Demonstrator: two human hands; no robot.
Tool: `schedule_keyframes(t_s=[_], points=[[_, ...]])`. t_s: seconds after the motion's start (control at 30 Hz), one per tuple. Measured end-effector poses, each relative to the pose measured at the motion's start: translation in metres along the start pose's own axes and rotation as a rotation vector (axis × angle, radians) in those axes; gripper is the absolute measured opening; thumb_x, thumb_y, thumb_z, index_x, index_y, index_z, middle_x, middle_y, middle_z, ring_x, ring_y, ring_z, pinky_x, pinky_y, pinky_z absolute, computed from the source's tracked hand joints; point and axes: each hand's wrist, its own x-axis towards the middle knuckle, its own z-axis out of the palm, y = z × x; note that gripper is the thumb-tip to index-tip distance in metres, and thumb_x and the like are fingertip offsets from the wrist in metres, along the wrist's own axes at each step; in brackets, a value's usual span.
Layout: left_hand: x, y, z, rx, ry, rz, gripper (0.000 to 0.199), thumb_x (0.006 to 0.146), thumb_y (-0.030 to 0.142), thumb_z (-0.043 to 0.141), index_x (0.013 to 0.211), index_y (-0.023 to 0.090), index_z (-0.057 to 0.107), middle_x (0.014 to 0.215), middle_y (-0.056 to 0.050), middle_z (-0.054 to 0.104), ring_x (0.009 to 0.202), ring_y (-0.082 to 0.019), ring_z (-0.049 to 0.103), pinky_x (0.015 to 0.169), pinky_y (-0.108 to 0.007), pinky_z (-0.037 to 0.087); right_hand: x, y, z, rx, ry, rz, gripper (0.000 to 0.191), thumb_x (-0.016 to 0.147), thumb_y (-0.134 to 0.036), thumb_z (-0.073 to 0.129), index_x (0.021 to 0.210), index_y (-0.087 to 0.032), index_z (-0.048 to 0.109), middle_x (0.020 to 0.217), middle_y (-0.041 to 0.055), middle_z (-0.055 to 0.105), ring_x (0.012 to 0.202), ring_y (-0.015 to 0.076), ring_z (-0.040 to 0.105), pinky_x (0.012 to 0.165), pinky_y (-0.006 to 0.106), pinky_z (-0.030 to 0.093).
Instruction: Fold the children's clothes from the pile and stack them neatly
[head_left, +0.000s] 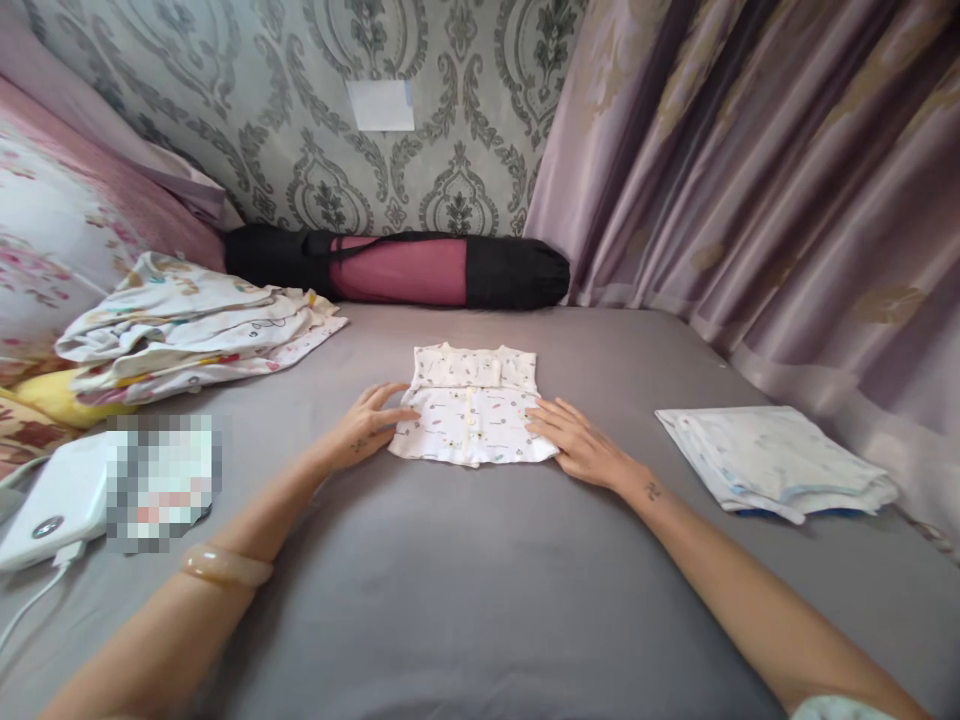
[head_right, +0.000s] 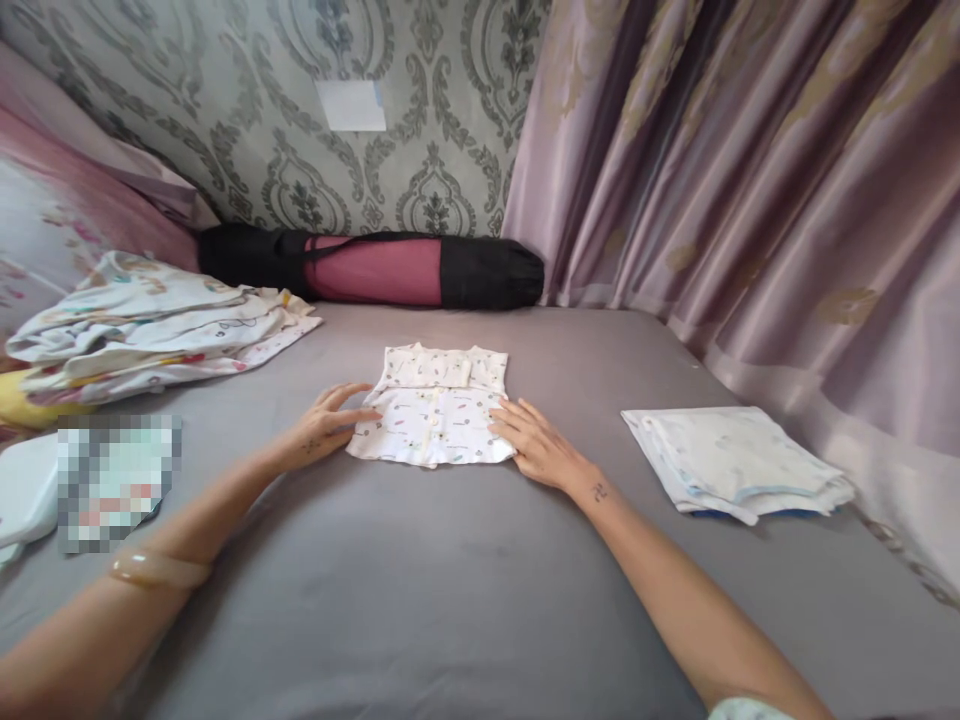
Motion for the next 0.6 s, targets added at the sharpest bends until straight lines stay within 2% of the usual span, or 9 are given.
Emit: schedule_keyframes(t_s=[0.1,0.17,0.23,0.33,0.43,0.6], points=[[0.003,-0.006,0.000,-0.180,-0.086,0.047,0.033,0.094,0.037,0.044,0.112,0.024,0.069,0.140,-0.010,0.053,0.138,-0.028,0.036,0.111,-0.045,0.035,0.002,0.005,0.006,0.111,0.028,0.057,0.055,0.079,0.000,0.041,0.126,-0.022,0.060,0.134,0.0080,0.059,0.132,0.0190,0.046,0.116,0.050,0.026],[0.008,-0.005,0.000,-0.327,-0.091,-0.001,0.038,0.093,0.045,0.046,0.111,0.021,0.069,0.131,-0.012,0.061,0.135,-0.027,0.042,0.110,-0.043,0.037,0.007,0.006,0.006,0.186,0.052,0.111,0.049,0.083,-0.004,0.040,0.123,-0.024,0.062,0.129,0.0056,0.063,0.125,0.0181,0.054,0.115,0.050,0.026],[0.014,0.000,-0.001,-0.432,-0.030,-0.112,0.044,0.090,0.052,0.049,0.113,0.019,0.067,0.130,-0.012,0.062,0.133,-0.028,0.045,0.110,-0.043,0.037,0.013,0.007,0.004,0.250,0.078,0.174,0.045,0.086,-0.008,0.041,0.120,-0.025,0.063,0.122,0.0040,0.067,0.116,0.0180,0.059,0.113,0.047,0.030],[0.026,0.009,-0.002,-0.513,0.060,-0.253,0.050,0.087,0.058,0.051,0.114,0.018,0.066,0.124,-0.011,0.065,0.123,-0.028,0.055,0.107,-0.043,0.040,0.022,0.010,0.001,0.345,0.129,0.277,0.040,0.087,-0.012,0.042,0.116,-0.025,0.065,0.112,0.0038,0.070,0.104,0.0181,0.064,0.099,0.038,0.045],[0.037,0.012,-0.002,-0.575,0.142,-0.283,0.049,0.088,0.059,0.049,0.102,0.016,0.067,0.105,-0.009,0.071,0.102,-0.025,0.064,0.096,-0.038,0.047,0.030,0.015,0.001,0.429,0.174,0.361,0.035,0.089,-0.019,0.044,0.116,-0.026,0.066,0.109,0.0036,0.071,0.098,0.0181,0.065,0.087,0.031,0.049],[0.058,0.007,0.004,-0.658,0.353,-0.283,0.046,0.084,0.060,0.054,0.093,0.016,0.063,0.089,-0.005,0.068,0.085,-0.019,0.061,0.081,-0.030,0.049,0.049,0.031,0.004,0.460,0.267,0.446,0.033,0.090,-0.028,0.044,0.113,-0.022,0.067,0.096,0.0030,0.072,0.086,0.0180,0.065,0.077,0.028,0.048]])
